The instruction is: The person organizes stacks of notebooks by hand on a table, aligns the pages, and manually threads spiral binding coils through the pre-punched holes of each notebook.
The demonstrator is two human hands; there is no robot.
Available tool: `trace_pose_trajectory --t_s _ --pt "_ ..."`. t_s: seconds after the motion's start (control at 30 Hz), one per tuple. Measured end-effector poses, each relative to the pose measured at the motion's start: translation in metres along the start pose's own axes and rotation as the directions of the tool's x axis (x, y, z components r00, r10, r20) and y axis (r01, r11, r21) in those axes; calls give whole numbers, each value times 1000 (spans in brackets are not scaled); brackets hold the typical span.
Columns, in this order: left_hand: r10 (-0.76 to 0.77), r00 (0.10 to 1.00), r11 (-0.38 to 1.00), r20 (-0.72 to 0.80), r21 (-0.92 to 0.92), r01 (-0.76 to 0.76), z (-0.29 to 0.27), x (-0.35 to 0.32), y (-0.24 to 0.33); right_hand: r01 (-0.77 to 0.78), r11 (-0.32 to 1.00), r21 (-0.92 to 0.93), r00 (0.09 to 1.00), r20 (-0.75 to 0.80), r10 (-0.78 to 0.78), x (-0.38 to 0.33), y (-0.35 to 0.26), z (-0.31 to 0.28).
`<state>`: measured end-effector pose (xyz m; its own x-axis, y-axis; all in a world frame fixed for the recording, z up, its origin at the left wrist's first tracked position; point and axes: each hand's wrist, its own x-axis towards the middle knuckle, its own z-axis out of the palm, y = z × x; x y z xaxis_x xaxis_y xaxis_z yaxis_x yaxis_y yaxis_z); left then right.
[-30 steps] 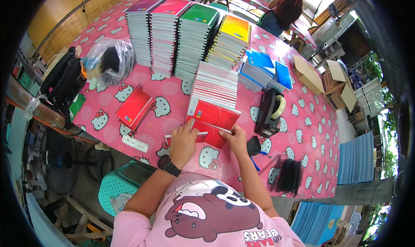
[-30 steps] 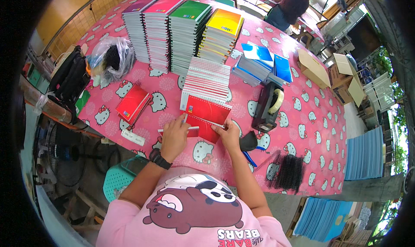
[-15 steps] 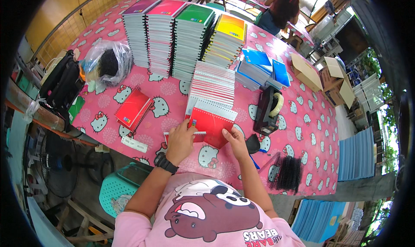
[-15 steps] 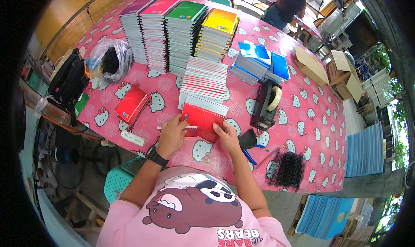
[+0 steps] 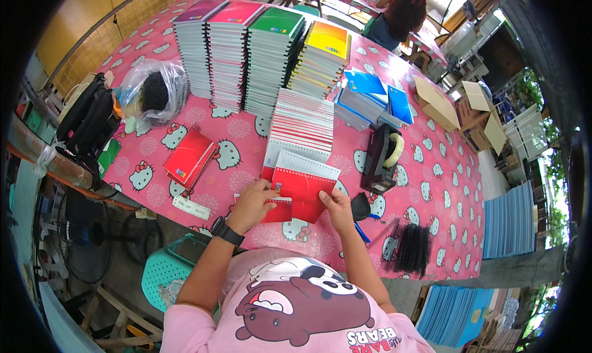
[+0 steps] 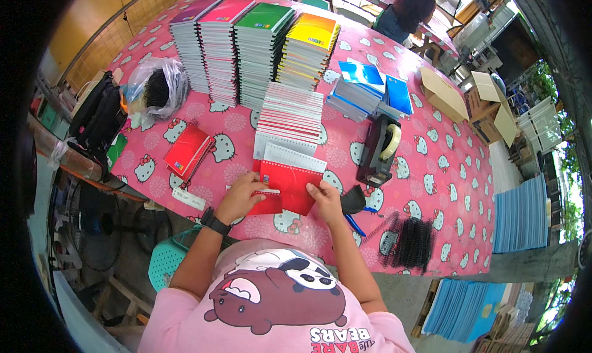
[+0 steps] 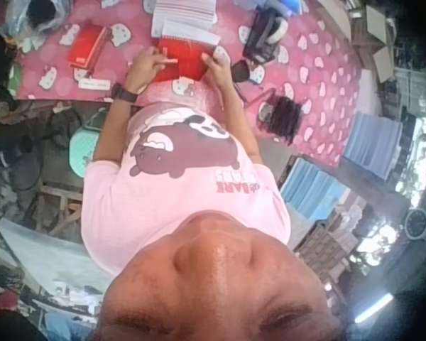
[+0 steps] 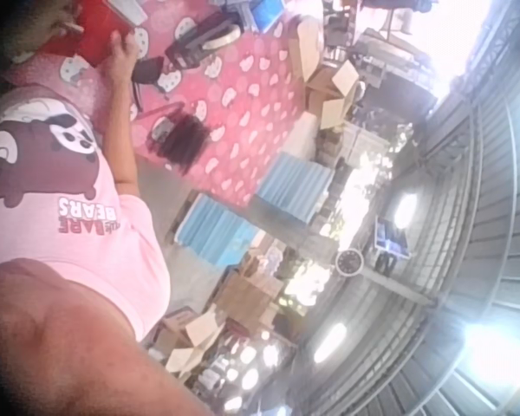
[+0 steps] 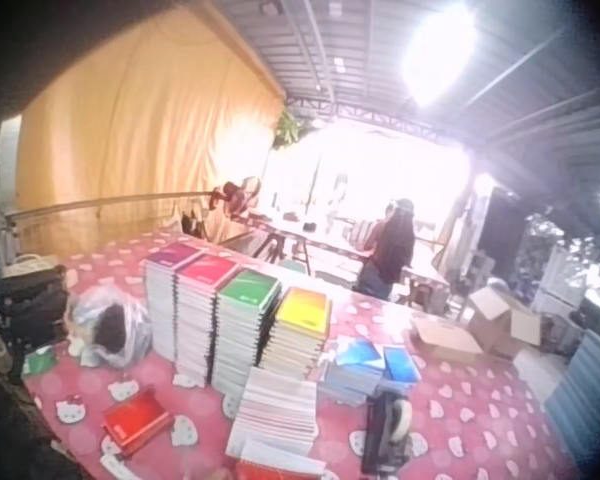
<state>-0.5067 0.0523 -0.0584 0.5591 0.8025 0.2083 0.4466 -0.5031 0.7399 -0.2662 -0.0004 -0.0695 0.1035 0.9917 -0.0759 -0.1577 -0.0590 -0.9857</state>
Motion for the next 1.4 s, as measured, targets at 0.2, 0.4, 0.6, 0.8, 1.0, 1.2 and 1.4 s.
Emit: trace_pose_trajectory --t_s 0.2,0.4,0.6,0.8,1.0,1.2,1.4 --pt "75 997 997 23 -5 -75 2 -7 7 70 905 420 993 -117 -22 0 -14 -1" --pt "234 972 942 14 242 -231 -3 -18 23 156 810 565 969 -246 -15 -2 -27 -10" --pt "314 943 879 110 341 -333 -2 -38 23 198 935 294 960 -252 -124 -3 -17 -13" --pt "275 958 898 84 333 -287 0 -40 23 153 969 193 973 -204 -113 -5 -11 -3" --pt "247 969 916 29 320 -243 -4 -30 16 92 994 60 975 -206 -77 5 -2 9" --pt "231 973 921 15 320 -223 -10 -28 16 15 944 -329 981 -177 -77 6 3 3" --pt "272 962 916 -31 314 -249 -6 -31 11 103 994 34 976 -196 -95 22 -15 4"
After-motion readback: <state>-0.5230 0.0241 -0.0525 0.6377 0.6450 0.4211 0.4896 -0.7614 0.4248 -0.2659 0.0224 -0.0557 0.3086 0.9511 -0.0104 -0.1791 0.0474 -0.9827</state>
